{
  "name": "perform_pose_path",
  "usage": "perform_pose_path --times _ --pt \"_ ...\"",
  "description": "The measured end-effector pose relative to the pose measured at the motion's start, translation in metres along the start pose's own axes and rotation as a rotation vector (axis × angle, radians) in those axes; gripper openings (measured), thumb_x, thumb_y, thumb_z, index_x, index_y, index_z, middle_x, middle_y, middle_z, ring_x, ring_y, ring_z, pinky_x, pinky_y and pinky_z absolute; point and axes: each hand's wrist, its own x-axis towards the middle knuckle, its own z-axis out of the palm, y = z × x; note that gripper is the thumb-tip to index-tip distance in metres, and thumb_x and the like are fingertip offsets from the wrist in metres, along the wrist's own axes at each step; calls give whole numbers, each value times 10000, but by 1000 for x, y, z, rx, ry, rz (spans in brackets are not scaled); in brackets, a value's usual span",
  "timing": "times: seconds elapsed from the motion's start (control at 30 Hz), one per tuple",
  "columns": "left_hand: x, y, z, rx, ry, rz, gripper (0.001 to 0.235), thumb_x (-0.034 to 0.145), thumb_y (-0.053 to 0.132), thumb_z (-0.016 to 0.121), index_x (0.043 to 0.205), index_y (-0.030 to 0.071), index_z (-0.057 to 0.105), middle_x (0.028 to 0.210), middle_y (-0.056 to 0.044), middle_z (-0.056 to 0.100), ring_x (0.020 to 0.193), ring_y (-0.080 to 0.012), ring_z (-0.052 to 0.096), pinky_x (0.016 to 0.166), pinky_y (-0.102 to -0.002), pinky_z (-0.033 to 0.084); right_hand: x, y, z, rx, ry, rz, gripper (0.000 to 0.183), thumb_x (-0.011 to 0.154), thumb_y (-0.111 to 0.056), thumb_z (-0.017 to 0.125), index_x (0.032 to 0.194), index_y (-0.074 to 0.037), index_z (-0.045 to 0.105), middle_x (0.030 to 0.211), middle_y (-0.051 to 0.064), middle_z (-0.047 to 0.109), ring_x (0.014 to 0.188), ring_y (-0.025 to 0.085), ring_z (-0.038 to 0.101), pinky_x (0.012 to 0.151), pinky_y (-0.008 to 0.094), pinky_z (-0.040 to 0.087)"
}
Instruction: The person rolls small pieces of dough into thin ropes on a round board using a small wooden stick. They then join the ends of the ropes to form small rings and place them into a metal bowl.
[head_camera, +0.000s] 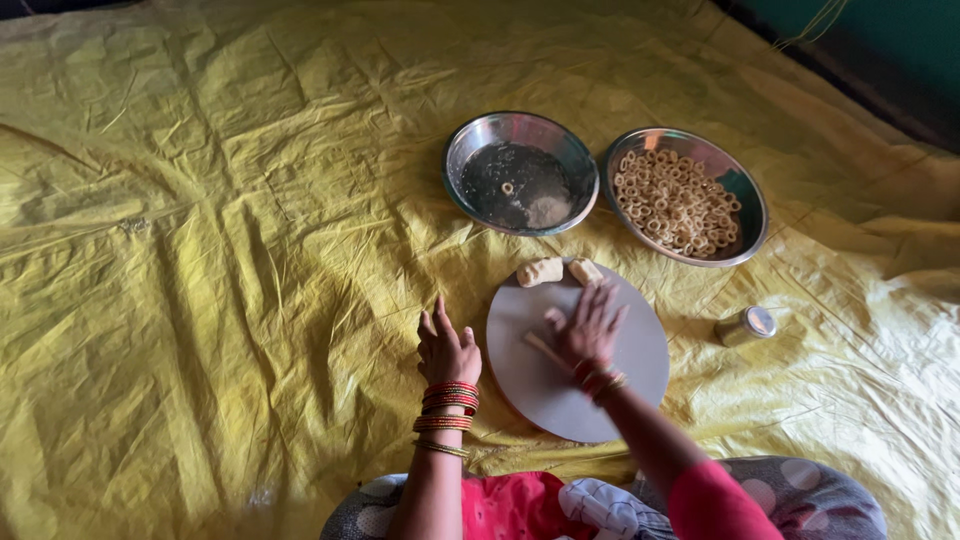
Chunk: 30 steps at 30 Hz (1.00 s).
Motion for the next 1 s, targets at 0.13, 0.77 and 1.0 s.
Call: perform_pose_path --times 0.13,0.77,1.0 --pt "3 2 -1 -1 9 -2 773 971 348 625 1597 371 173 1679 -112 173 1473 -418 315 1137 -653 297 37 62 5 174 -24 183 1007 980 -692 353 1609 27 35 1695 218 14 1574 385 -24 1241 607 47" --pt "4 -5 -5 32 38 -12 838 926 445 665 1593 356 165 1662 -113 197 1436 -410 390 1088 -652 367 -8 56 -47 569 -522 194 799 1016 -707 195 1525 -164 488 1461 235 587 1434 395 476 1209 453 364" --pt "-1 -1 -9 -18 9 -13 906 919 506 670 1610 345 108 1667 -145 174 1442 -441 362 1116 -677 316 -50 7 12 -151 -186 -50 936 970 -618 386 1627 -77 -5 1704 190 12 1560 352 42 1230 579 84"
